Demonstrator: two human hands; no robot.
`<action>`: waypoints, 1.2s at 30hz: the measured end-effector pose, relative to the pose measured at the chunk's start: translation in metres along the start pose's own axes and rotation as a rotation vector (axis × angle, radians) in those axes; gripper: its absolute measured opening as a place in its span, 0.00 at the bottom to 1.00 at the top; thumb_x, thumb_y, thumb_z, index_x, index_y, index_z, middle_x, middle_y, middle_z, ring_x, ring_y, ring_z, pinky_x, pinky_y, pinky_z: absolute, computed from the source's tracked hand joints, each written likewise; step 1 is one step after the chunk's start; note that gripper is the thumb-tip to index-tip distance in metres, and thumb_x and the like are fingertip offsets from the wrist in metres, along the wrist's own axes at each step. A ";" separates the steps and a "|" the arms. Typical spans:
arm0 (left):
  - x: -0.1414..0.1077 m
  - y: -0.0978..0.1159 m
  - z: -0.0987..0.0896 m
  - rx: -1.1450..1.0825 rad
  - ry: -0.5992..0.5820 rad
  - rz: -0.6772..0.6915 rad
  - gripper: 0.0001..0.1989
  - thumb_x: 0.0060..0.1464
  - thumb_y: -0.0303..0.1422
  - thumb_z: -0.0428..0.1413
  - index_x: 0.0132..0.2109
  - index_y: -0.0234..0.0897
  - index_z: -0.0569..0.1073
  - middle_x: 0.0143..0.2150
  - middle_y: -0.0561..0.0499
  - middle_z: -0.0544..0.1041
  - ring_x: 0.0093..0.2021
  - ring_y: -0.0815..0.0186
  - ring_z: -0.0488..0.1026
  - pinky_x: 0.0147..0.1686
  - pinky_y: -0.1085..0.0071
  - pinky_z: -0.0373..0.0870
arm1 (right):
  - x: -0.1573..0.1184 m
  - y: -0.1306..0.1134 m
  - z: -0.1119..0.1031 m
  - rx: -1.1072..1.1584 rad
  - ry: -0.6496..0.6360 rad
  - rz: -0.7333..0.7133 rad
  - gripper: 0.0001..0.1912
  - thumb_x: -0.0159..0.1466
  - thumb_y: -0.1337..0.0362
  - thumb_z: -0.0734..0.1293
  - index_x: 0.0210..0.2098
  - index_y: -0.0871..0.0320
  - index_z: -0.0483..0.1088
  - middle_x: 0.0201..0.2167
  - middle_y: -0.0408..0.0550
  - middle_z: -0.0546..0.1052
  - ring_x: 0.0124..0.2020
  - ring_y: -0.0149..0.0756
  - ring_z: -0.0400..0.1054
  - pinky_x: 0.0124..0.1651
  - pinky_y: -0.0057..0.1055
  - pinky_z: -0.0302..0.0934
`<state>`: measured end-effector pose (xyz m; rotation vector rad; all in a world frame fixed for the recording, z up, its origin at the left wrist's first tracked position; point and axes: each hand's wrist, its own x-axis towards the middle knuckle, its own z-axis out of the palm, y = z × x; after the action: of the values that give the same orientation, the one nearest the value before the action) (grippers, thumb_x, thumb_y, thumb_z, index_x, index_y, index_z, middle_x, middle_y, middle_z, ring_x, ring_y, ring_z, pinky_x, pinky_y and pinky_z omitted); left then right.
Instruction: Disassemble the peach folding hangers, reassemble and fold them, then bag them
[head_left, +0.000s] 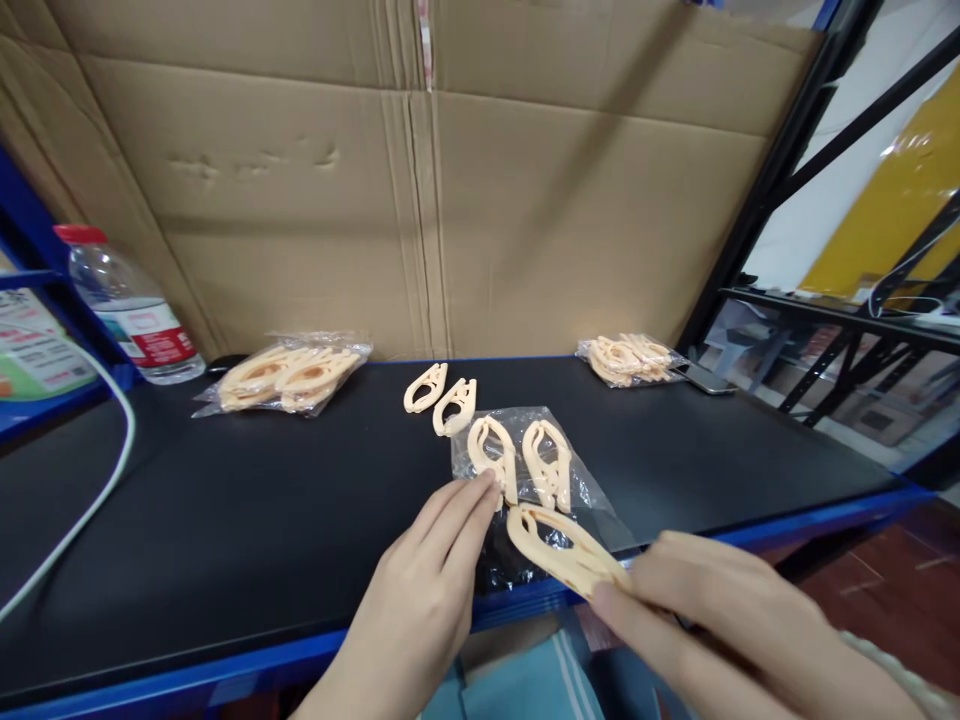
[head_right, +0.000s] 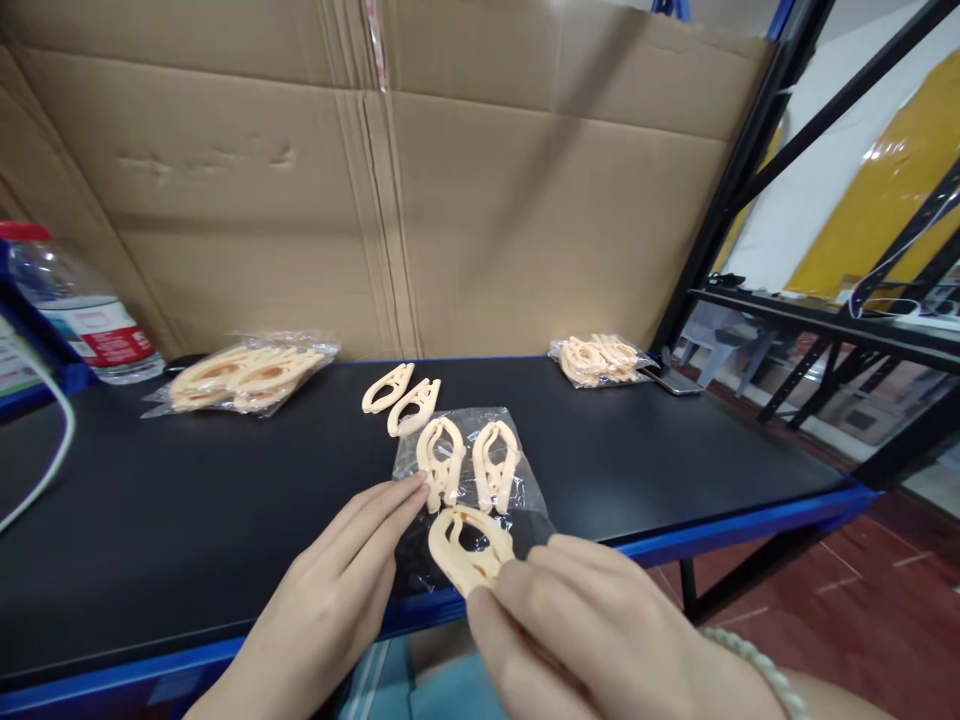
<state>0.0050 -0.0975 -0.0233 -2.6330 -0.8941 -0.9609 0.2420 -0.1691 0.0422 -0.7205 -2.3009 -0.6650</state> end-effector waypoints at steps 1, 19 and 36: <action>0.000 0.000 0.000 0.005 0.003 0.003 0.31 0.51 0.14 0.43 0.63 0.27 0.60 0.62 0.38 0.65 0.62 0.54 0.61 0.55 0.55 0.70 | 0.004 0.000 0.007 -0.005 -0.033 -0.056 0.17 0.64 0.74 0.56 0.36 0.59 0.77 0.25 0.48 0.77 0.24 0.37 0.69 0.24 0.34 0.66; 0.005 0.003 -0.004 0.062 -0.023 0.068 0.33 0.47 0.13 0.42 0.62 0.27 0.63 0.62 0.40 0.67 0.60 0.53 0.64 0.53 0.56 0.73 | 0.022 0.032 0.059 -0.360 -0.191 0.084 0.12 0.61 0.77 0.59 0.25 0.61 0.68 0.27 0.52 0.68 0.30 0.40 0.60 0.28 0.35 0.53; -0.002 0.006 -0.005 -0.049 0.027 -0.060 0.17 0.56 0.17 0.46 0.50 0.29 0.70 0.58 0.36 0.67 0.58 0.54 0.65 0.54 0.58 0.72 | 0.109 0.173 0.208 0.438 -0.558 -0.043 0.25 0.60 0.80 0.59 0.54 0.60 0.69 0.52 0.53 0.74 0.54 0.40 0.65 0.55 0.37 0.60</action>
<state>0.0046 -0.1050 -0.0207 -2.6403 -0.9606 -1.0439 0.1958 0.1184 0.0235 -0.7041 -2.8343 0.0548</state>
